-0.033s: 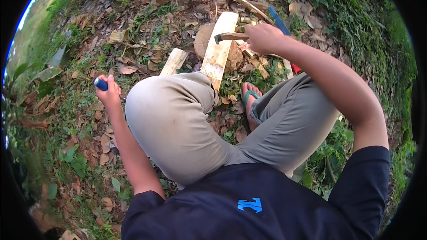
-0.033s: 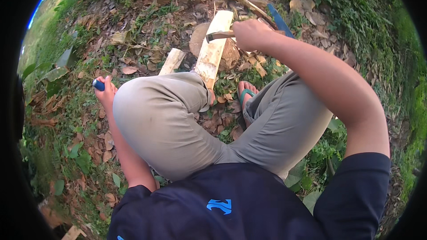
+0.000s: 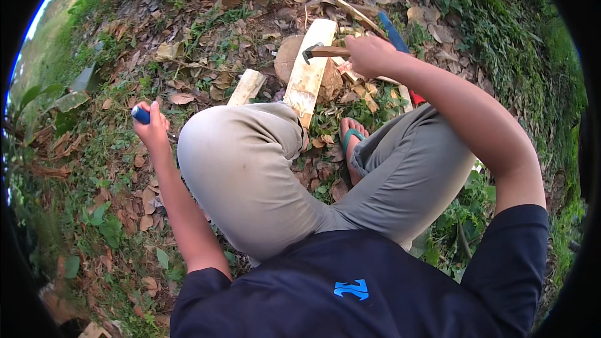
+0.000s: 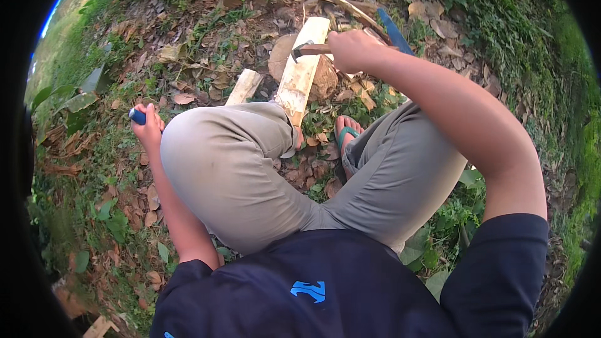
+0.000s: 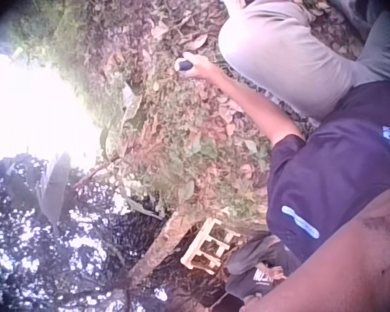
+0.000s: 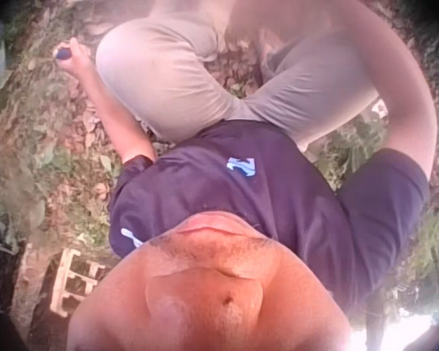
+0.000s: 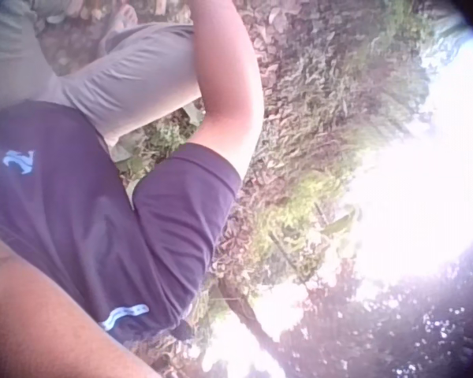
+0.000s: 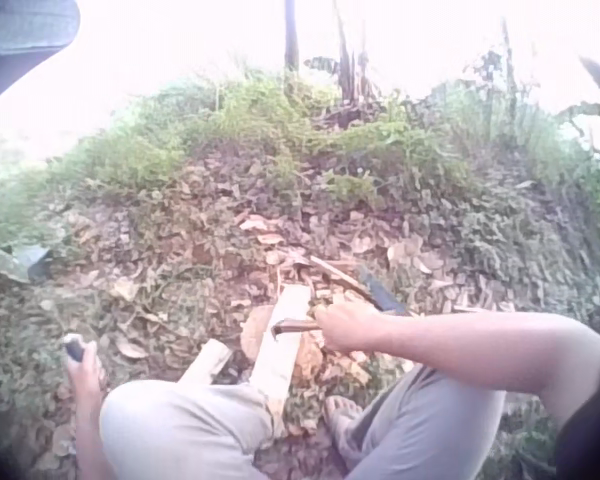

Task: The person chisels a piece of wood using a hammer and a chisel.

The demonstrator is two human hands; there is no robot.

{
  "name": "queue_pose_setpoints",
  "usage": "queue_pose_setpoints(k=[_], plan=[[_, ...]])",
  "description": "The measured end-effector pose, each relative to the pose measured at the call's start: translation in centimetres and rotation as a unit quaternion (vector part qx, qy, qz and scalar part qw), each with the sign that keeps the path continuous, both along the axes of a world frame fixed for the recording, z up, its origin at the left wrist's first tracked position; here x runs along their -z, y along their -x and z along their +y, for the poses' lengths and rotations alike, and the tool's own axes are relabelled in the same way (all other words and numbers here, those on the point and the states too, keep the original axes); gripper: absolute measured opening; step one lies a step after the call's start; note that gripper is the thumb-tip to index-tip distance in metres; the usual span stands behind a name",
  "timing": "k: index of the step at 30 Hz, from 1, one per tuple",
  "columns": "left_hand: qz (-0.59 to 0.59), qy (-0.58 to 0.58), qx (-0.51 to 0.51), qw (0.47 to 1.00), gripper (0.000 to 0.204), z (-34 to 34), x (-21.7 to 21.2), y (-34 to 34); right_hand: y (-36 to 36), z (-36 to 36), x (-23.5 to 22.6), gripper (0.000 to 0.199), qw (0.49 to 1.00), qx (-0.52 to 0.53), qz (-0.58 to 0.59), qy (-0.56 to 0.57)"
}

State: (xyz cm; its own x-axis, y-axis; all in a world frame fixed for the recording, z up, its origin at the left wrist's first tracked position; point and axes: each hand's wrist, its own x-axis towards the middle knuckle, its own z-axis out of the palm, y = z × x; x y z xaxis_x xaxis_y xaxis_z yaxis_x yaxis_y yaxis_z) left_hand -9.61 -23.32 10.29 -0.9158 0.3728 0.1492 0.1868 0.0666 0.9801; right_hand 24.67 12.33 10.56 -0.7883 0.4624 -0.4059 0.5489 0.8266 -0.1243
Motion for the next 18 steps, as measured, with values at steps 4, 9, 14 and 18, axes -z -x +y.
queue_pose_setpoints(k=[4, 9, 14, 18], plan=[[0.032, -0.067, 0.02, 0.997, 0.021, 3.7, -4.9, 0.0, 0.9, -0.2, 6.4, 0.044, 1.0, -0.019, 0.02, 0.013], [0.129, -0.104, 0.066, 0.984, 0.019, 7.0, -14.2, 0.6, 3.0, -6.3, 15.5, 0.052, 0.991, 0.051, 0.118, -0.033], [0.217, -0.112, 0.131, 0.961, 0.016, 10.7, -21.0, 0.8, 3.9, -5.5, 11.3, 0.047, 0.996, 0.011, 0.076, -0.047], [0.235, -0.1, 0.171, 0.952, 0.014, 14.8, -21.0, 0.1, 5.6, -3.4, 3.4, 0.058, 0.988, 0.12, 0.069, -0.069]])
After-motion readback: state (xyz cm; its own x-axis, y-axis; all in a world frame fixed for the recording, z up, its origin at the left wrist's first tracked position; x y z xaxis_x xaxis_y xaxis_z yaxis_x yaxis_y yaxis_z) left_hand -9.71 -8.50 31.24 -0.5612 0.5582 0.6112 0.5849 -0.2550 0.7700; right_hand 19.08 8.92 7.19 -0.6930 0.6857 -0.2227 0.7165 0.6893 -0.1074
